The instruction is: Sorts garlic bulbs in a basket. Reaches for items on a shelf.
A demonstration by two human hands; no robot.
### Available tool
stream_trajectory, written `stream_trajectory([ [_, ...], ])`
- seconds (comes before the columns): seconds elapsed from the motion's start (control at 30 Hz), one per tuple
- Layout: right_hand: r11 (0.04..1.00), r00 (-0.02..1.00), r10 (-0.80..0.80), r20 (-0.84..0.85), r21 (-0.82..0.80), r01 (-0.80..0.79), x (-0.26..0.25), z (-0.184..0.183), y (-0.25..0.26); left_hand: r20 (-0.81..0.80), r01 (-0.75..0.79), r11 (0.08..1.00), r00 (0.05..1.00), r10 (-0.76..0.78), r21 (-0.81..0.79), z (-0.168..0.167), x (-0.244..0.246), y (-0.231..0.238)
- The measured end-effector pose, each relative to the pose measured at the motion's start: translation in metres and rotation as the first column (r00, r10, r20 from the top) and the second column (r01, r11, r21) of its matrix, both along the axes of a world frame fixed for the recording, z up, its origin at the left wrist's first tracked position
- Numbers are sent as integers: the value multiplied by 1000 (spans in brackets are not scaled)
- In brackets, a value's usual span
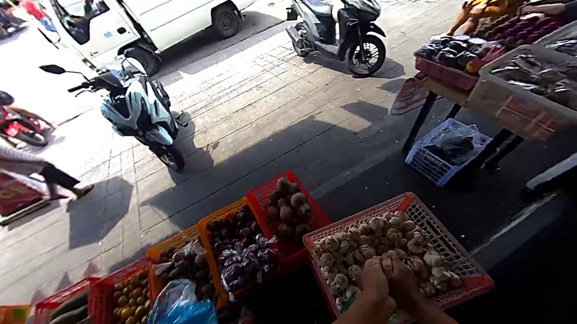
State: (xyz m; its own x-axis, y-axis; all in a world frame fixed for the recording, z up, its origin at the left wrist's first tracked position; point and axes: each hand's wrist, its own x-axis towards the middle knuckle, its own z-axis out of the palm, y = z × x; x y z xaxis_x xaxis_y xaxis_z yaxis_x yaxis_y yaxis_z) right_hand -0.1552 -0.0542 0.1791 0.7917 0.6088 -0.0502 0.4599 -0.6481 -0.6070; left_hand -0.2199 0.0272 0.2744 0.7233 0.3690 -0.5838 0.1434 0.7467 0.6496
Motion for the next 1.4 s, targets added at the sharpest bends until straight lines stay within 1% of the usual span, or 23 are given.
stream_trajectory([
  [0.03,996,926,-69,-370,-73,45,7,23,6,-217,-20,995,976,-1,-95,26,6,4],
  [0.07,983,834,-186,-519,-94,160,10,30,15,-316,-33,986,949,-20,-163,32,12,6],
  [0.1,967,798,-248,-549,-94,236,13,20,17,-311,-62,985,950,10,-159,12,17,-1],
  [0.13,961,815,-259,-518,-50,273,19,-5,13,-215,-78,990,975,52,-114,-29,20,-11],
  [0.17,944,867,-265,-422,68,322,26,-44,7,-23,-30,998,999,29,-50,-87,23,-17],
  [0.2,925,888,-258,-381,168,341,33,-72,2,43,-49,998,998,51,-39,-124,33,-22],
  [0.23,907,881,-249,-401,223,358,36,-81,0,49,-48,998,997,51,-50,-138,40,-22],
  [0.33,873,796,-279,-538,203,443,37,-70,5,65,-61,997,996,64,-49,-138,45,-20],
  [0.4,873,781,-305,-545,168,459,37,-68,8,79,-64,998,995,64,3,-139,44,-18],
  [0.57,926,878,-237,-417,176,333,27,-62,9,-50,-129,989,990,132,69,-139,48,-18],
  [0.67,924,907,-120,-403,288,250,18,-62,7,-166,-139,987,975,151,81,-139,52,-15],
  [0.73,948,951,-43,-305,287,135,13,-58,6,-170,-127,988,976,140,84,-141,52,-12],
  [0.8,998,983,2,-184,61,10,2,-25,12,-117,-78,995,989,86,67,-117,40,-6],
  [0.83,979,962,26,-271,-189,-80,-3,10,16,-125,-51,998,991,56,39,-83,29,0],
  [0.87,874,884,35,-466,-415,-253,3,44,23,-203,-67,997,977,58,-37,-33,21,7],
  [0.9,995,982,12,-189,-90,-30,-9,-1,16,-271,-76,988,962,37,-137,6,17,17],
  [0.93,998,980,46,-195,-25,-52,2,-19,14,-313,-103,972,949,32,-213,27,17,22],
  [0.97,991,962,61,-267,-96,-90,14,-23,13,-335,-149,957,940,59,-249,29,22,21],
  [1.0,979,950,40,-308,-177,-99,24,-26,14,-317,-190,944,943,99,-270,13,29,16],
  [1.07,963,923,-52,-382,-265,-55,39,-27,15,-201,-218,940,965,168,-261,-58,45,0],
  [1.13,973,900,-110,-422,-232,9,51,-34,9,-89,-182,962,982,167,-206,-114,58,-11],
  [1.3,985,838,-165,-521,-133,111,67,-37,1,-46,-34,978,999,25,-205,-132,60,-14],
  [1.4,973,792,-218,-570,-59,225,72,-44,-1,11,76,994,997,-75,-85,-143,54,-10],
])
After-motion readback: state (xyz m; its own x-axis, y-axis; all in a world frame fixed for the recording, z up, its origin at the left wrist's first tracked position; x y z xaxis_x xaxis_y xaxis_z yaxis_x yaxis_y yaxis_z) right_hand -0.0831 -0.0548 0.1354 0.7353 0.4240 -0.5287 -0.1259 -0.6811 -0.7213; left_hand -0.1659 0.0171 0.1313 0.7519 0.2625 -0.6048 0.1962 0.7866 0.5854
